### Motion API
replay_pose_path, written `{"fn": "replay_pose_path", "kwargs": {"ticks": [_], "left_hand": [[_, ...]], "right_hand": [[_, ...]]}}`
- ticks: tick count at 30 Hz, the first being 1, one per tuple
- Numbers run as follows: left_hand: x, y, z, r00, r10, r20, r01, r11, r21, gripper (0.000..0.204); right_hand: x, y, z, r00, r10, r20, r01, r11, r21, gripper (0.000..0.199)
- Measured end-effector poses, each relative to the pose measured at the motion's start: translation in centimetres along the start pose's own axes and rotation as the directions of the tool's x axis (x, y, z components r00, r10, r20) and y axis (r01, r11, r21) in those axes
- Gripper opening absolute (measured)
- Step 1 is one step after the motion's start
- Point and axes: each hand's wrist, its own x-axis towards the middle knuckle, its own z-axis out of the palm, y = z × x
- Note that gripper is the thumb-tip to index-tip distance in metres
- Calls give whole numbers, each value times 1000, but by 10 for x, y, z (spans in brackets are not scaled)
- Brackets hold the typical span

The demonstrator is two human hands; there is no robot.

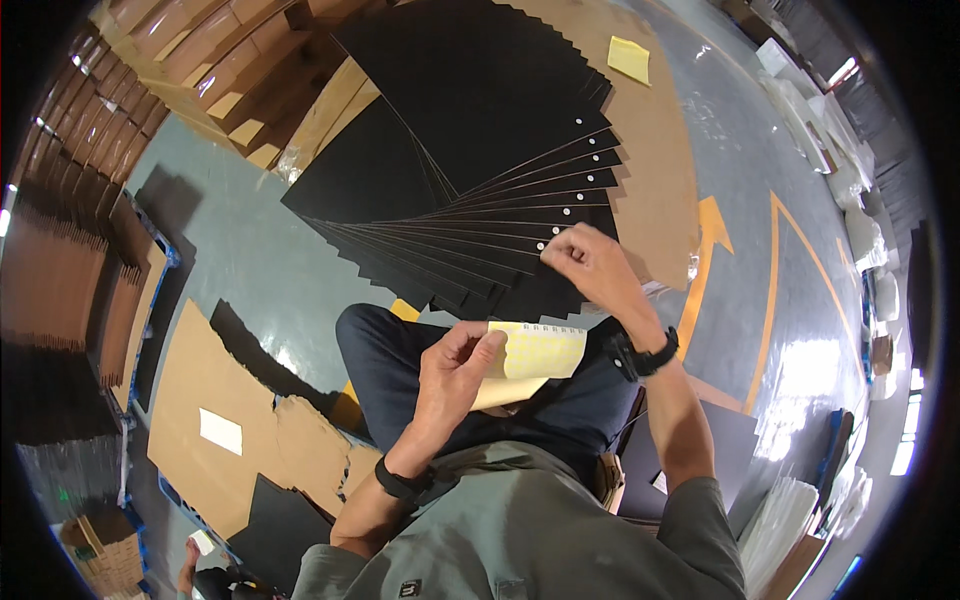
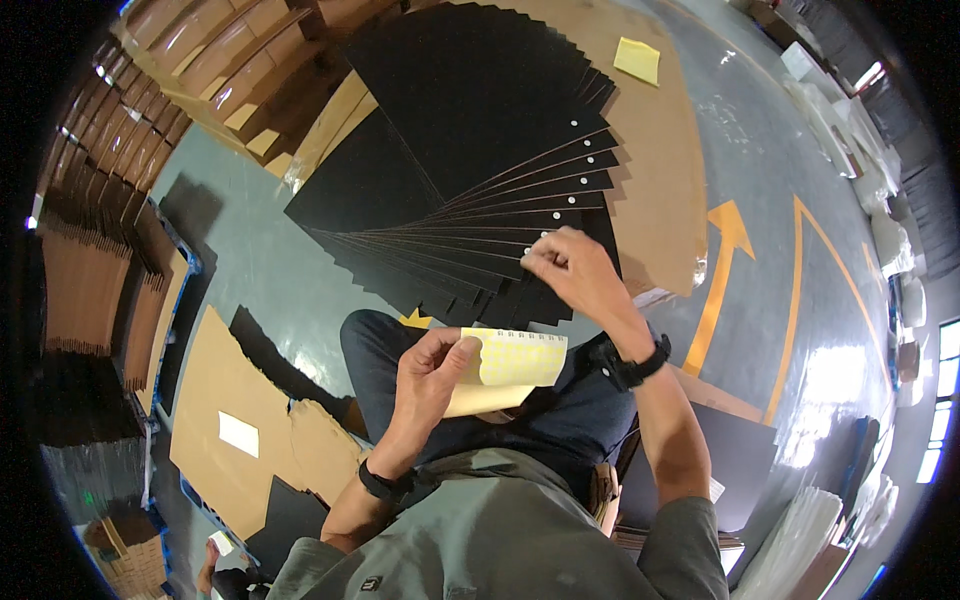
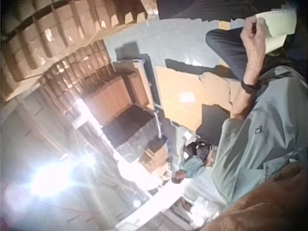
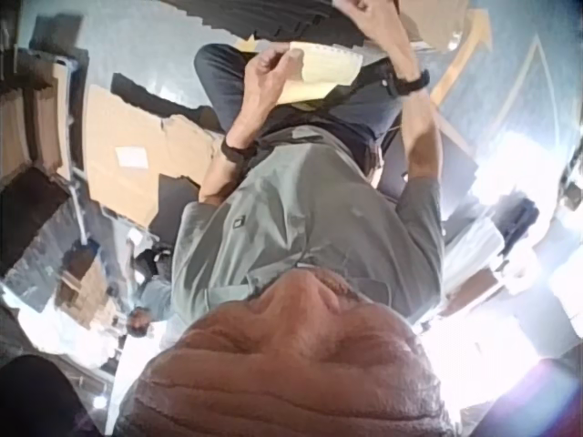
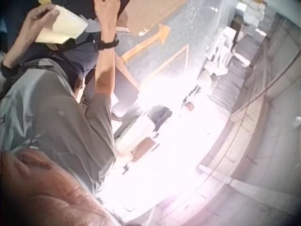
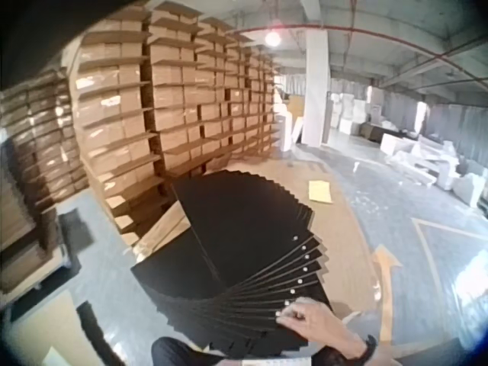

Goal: Applying small white circular labels to the corners of black rectangular boards in a factory warehouse setting.

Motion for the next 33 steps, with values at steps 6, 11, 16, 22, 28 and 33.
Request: {"fn": "replay_pose_path", "kwargs": {"ticks": [6, 11, 16, 22, 28, 33], "left_hand": [[3, 2, -2, 1000, 13, -5, -13, 1000, -5, 22], [4, -2, 0, 999, 33, -4, -33, 999, 6, 23], [6, -3, -1, 997, -73, -6, 73, 997, -13, 24], [8, -12, -2, 998, -68, 5, 68, 997, 49, 21], [3, -18, -8, 997, -68, 28, 67, 997, 39, 22], [1, -14, -6, 997, -82, 7, 82, 996, -22, 20]], "right_hand": [[-33, -29, -7, 923, -330, 200, 286, 933, 220, 14], [-42, -38, -3, 922, -375, 98, 370, 926, 70, 12], [-43, -32, 9, 896, -444, -9, 444, 896, -3, 9], [-5, 4, 31, 996, -45, -77, 53, 992, 113, 11], [12, 13, 45, 994, -91, -58, 79, 982, -172, 14], [19, 11, 37, 973, -210, -93, 155, 898, -411, 17]]}}
